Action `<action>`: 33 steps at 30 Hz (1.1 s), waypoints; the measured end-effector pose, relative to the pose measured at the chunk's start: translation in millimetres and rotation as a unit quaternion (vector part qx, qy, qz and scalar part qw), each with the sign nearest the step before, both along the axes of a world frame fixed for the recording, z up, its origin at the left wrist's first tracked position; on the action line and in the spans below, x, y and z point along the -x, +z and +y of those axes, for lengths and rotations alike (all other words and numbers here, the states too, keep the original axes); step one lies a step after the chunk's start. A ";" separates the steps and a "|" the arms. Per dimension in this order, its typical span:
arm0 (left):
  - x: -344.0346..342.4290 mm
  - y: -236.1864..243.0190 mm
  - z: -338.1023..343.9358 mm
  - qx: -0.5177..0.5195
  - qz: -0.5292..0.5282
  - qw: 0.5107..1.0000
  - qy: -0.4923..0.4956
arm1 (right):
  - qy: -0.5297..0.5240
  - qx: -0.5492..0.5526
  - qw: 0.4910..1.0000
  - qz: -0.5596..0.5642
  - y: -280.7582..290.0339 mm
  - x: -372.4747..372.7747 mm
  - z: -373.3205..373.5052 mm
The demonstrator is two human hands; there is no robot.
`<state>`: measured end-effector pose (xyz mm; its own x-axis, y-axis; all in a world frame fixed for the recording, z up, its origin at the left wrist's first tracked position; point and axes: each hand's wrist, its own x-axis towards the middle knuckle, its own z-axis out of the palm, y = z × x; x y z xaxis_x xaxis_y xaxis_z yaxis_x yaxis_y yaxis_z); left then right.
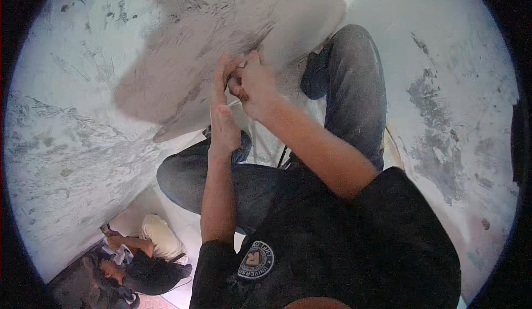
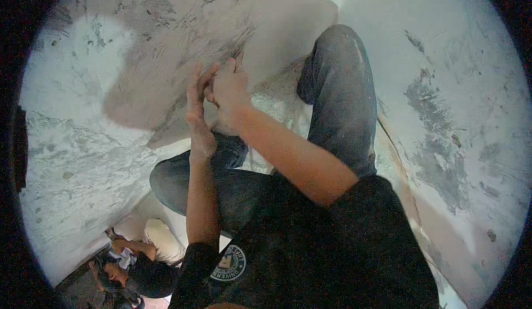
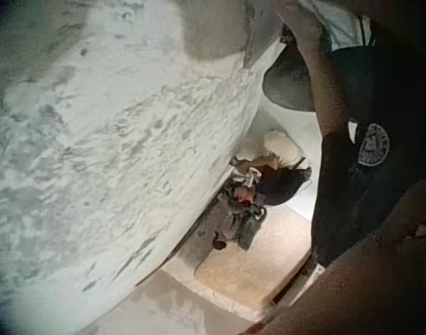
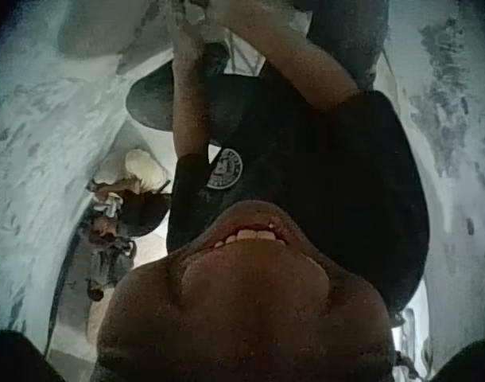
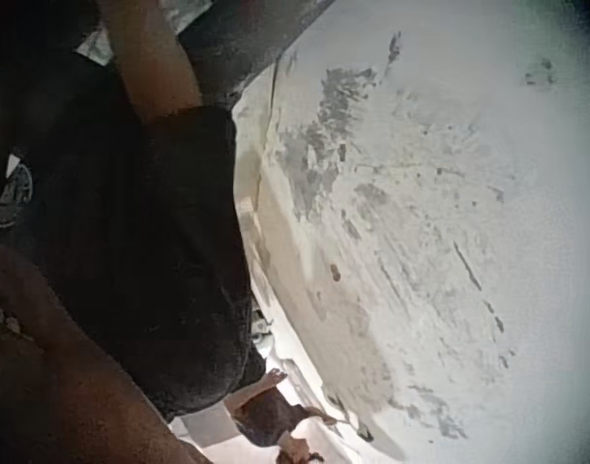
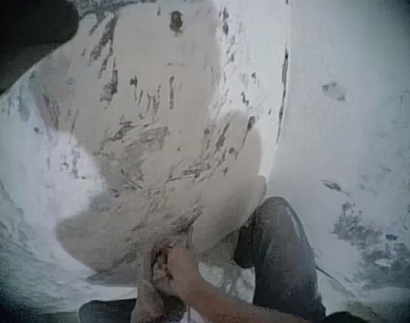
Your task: Applying putty or plaster compound to a wall using a putty knife/scraper to smooth the surface.
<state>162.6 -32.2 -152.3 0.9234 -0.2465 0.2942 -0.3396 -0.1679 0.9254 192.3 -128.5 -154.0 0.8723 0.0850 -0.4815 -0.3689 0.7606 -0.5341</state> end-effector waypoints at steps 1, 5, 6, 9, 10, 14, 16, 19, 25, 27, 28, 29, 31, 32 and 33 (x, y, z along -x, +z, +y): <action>0.7 3.2 -5.9 0.001 0.001 1.000 -0.002 | -0.027 0.038 0.998 0.052 3.2 1.6 9.2; 3.4 2.5 -6.6 0.019 -0.042 0.998 0.030 | 0.097 0.580 0.778 -0.221 -50.0 -8.5 -19.2; -2.0 -2.9 -1.0 -0.027 -0.112 0.993 0.004 | 0.101 0.579 0.777 -0.225 -32.4 -1.9 -9.4; 3.1 -6.7 2.7 -0.005 0.019 1.000 0.011 | -0.016 0.047 0.992 0.114 26.4 9.3 10.9; 0.3 -3.3 0.6 0.044 0.005 0.999 0.012 | -0.006 0.055 0.994 0.092 28.9 10.5 10.6; -4.0 -6.1 4.3 0.066 0.051 0.996 0.011 | 0.005 0.058 0.995 0.079 29.9 18.6 7.8; 0.6 -5.7 6.3 0.028 0.047 0.998 0.000 | 0.026 0.036 0.995 0.089 39.5 24.2 7.0; -2.9 -9.8 0.7 0.185 0.116 0.976 0.010 | 0.004 0.034 0.996 0.079 48.6 20.4 16.6; -9.0 -24.7 16.3 0.087 0.065 0.993 0.041 | 0.004 0.016 0.998 0.061 30.8 23.6 12.0; -13.5 -29.9 15.3 0.079 0.138 0.987 0.024 | 0.041 0.003 0.999 0.025 28.0 18.1 12.2; -12.9 -22.5 5.0 0.219 0.144 0.965 0.023 | -0.001 -0.007 0.998 0.066 35.0 16.2 17.6; -9.2 -28.2 6.0 0.219 0.146 0.964 0.023 | -0.043 -0.017 0.993 0.107 39.1 16.2 20.5; -7.8 -32.8 14.4 0.144 0.126 0.981 0.017 | -0.024 -0.029 0.993 0.111 35.5 24.3 17.5; -5.8 -30.4 15.7 0.144 0.123 0.982 0.015 | -0.010 -0.039 0.992 0.121 33.7 26.4 12.2; -1.0 -18.9 14.4 0.071 0.114 0.991 -0.001 | -0.012 -0.040 0.992 0.119 32.8 24.2 9.8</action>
